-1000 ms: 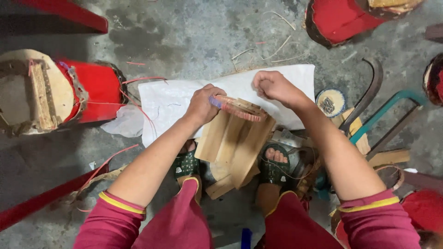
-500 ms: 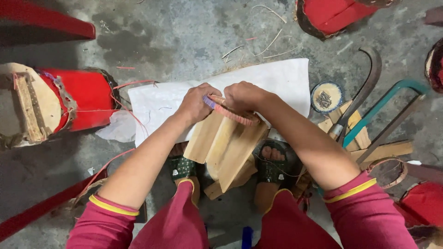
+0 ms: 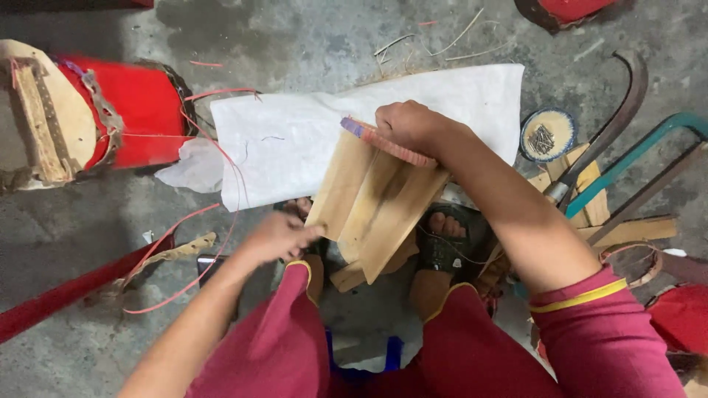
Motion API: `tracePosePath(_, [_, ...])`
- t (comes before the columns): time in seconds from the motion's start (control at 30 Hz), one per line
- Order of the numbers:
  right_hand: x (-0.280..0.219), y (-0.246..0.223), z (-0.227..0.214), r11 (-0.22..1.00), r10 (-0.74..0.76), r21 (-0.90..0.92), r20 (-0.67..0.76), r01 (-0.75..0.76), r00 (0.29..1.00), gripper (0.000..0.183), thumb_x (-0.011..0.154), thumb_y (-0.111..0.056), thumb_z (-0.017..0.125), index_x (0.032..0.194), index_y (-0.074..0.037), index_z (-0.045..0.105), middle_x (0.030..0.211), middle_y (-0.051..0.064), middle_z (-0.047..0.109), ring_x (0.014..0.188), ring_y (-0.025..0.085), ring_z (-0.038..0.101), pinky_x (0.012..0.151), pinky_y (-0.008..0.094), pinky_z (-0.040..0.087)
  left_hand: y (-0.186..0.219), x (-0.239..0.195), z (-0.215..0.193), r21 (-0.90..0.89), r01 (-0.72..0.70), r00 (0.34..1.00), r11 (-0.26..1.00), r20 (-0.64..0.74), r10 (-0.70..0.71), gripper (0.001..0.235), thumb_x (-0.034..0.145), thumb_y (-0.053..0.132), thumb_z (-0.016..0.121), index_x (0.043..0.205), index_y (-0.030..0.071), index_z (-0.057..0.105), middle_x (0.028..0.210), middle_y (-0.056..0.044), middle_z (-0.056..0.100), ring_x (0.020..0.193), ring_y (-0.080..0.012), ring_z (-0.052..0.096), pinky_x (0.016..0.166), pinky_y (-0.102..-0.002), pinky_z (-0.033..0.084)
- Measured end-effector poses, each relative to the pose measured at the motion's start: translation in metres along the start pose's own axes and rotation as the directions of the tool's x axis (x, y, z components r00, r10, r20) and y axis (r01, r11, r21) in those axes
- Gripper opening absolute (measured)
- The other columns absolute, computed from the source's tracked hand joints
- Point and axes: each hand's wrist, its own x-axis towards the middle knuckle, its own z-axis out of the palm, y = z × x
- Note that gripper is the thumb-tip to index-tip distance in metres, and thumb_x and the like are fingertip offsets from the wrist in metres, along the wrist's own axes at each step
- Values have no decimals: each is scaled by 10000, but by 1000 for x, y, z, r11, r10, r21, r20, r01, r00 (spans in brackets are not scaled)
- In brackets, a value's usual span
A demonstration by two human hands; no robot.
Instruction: The person assembles a wooden drum frame by aligning wooden slats and a colorful ring, then hammers nails into the ring to secure it. The person repeatedly adjusts the frame and uses a hammer to drive nails into the ring while seated on a low stool.
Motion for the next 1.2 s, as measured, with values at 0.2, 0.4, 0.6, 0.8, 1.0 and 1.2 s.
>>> tracePosePath(0.2, [-13,-16,-6,1000,21,19,48,-22,999,306,1022,-391,495,938,-109,581,991,171,674,1073,390,665,940,487,526,-75,62,75,-641,202,963,740,268,-31,460,863,228,842,1222,-2,669,1122,-245,748,997,-341,751,784,-457,641])
tracePosePath(0.4, [-9,-16,-5,1000,-5,23,58,3,998,342,1026,-421,495,923,-101,559,930,178,647,1036,389,663,934,497,515,-83,76,89,-713,115,993,692,106,-55,414,865,235,855,1131,-39,693,1074,-277,753,951,-357,764,748,-475,644])
tracePosePath(0.6, [18,21,16,997,5,72,-23,-4,1000,369,986,-560,514,845,-220,537,780,45,623,888,274,679,825,452,549,-75,71,87,-712,-14,1000,702,-21,-2,360,862,219,852,1051,-53,709,933,-284,755,777,-334,772,631,-422,663])
tracePosePath(0.8, [-9,8,6,992,-47,115,-39,52,998,243,1042,-341,463,893,-175,559,810,83,634,896,312,680,835,440,544,-57,59,75,-690,72,997,721,55,-48,384,847,236,858,1058,-34,683,885,-270,750,729,-332,772,594,-450,665])
tracePosePath(1.0, [12,28,23,988,-103,105,-64,109,993,200,1037,-281,443,936,-152,560,879,97,665,944,315,688,851,438,541,31,1,10,185,-119,990,976,99,102,439,801,542,798,640,135,758,644,-93,740,705,-295,751,684,-409,620])
tracePosePath(1.2, [-34,-16,-8,997,-14,79,-17,15,1000,304,1036,-181,334,989,-104,625,1025,152,711,1042,347,685,916,457,539,117,28,37,337,-574,708,746,-254,659,155,946,268,675,1002,133,724,828,-82,698,832,-321,709,743,-439,596])
